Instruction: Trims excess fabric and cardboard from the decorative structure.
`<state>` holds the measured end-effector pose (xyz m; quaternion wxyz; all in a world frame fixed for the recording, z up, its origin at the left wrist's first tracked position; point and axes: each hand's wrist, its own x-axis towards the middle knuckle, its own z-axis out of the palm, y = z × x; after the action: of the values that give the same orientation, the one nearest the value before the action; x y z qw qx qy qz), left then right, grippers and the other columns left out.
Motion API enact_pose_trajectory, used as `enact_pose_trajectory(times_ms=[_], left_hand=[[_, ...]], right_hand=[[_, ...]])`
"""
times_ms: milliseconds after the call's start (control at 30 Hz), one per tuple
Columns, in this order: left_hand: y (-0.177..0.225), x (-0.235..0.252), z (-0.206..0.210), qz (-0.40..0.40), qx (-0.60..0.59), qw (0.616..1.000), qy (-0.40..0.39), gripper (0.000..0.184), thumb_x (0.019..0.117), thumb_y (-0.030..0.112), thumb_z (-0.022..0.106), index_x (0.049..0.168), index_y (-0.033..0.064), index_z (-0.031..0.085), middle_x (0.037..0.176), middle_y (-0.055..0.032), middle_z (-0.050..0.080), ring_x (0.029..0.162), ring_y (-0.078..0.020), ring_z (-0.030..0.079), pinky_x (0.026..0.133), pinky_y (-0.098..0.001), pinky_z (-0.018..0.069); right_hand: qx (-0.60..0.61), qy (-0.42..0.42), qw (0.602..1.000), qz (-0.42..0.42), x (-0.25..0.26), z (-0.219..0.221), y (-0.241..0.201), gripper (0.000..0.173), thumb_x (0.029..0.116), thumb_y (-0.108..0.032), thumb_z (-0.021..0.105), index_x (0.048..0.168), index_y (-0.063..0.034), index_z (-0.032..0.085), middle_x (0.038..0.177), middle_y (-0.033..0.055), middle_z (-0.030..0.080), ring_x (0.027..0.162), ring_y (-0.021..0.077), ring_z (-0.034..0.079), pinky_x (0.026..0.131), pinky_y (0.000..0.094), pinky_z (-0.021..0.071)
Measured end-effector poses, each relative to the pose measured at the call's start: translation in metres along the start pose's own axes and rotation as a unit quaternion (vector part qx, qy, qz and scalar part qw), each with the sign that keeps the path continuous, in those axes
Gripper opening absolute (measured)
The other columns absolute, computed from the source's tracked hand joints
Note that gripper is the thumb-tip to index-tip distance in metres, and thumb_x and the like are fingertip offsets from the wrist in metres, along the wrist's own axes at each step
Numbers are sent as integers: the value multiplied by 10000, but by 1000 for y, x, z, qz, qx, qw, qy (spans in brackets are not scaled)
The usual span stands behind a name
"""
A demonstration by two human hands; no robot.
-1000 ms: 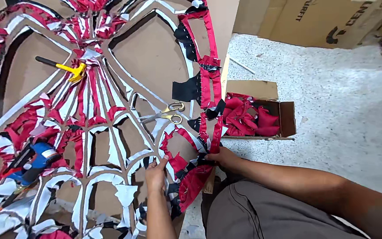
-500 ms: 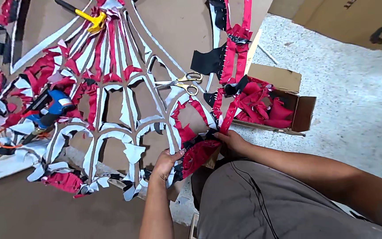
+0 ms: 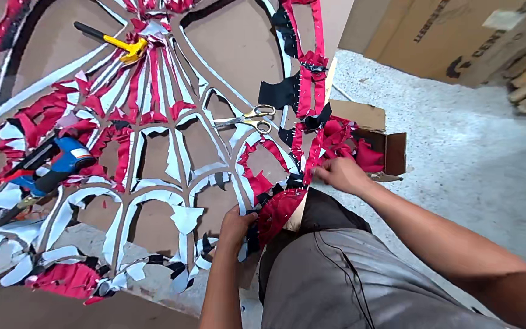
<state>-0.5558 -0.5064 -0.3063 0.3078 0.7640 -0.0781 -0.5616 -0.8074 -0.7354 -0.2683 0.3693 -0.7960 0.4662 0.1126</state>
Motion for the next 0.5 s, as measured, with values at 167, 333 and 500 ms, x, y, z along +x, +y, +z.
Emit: enact_pose_trajectory(times_ms=[167, 333, 500], left_hand=[[-9, -8, 7, 5, -24, 997, 76, 176, 973, 166, 711, 1067, 17, 717, 929, -134, 725, 852, -240, 696, 801, -460, 572], [-2, -15, 24, -33, 58, 985, 159, 355, 1026, 365, 632, 1146, 42, 717, 995, -172, 722, 955, -327, 695, 890, -575, 544], [8, -18, 38, -85, 73, 979, 173, 397, 1003, 366, 670, 1221, 34, 667, 1078, -229, 695, 1044, -406, 665, 923, -647, 508]], right_hand=[[-93, 118, 975, -161, 75, -51, -59, 371, 1035, -324, 548, 1318, -112, 658, 1226, 125, 697, 1146, 300, 671, 999, 553, 528], [-257, 33, 947, -190, 183, -45, -111, 528, 966, -262, 617, 1466, -115, 533, 1370, 212, 582, 1213, 449, 588, 909, 656, 507], [-346, -52, 920, -174, 213, -44, -117, 605, 887, -190, 684, 1437, -69, 464, 1134, 270, 654, 1016, 496, 664, 743, 684, 531]])
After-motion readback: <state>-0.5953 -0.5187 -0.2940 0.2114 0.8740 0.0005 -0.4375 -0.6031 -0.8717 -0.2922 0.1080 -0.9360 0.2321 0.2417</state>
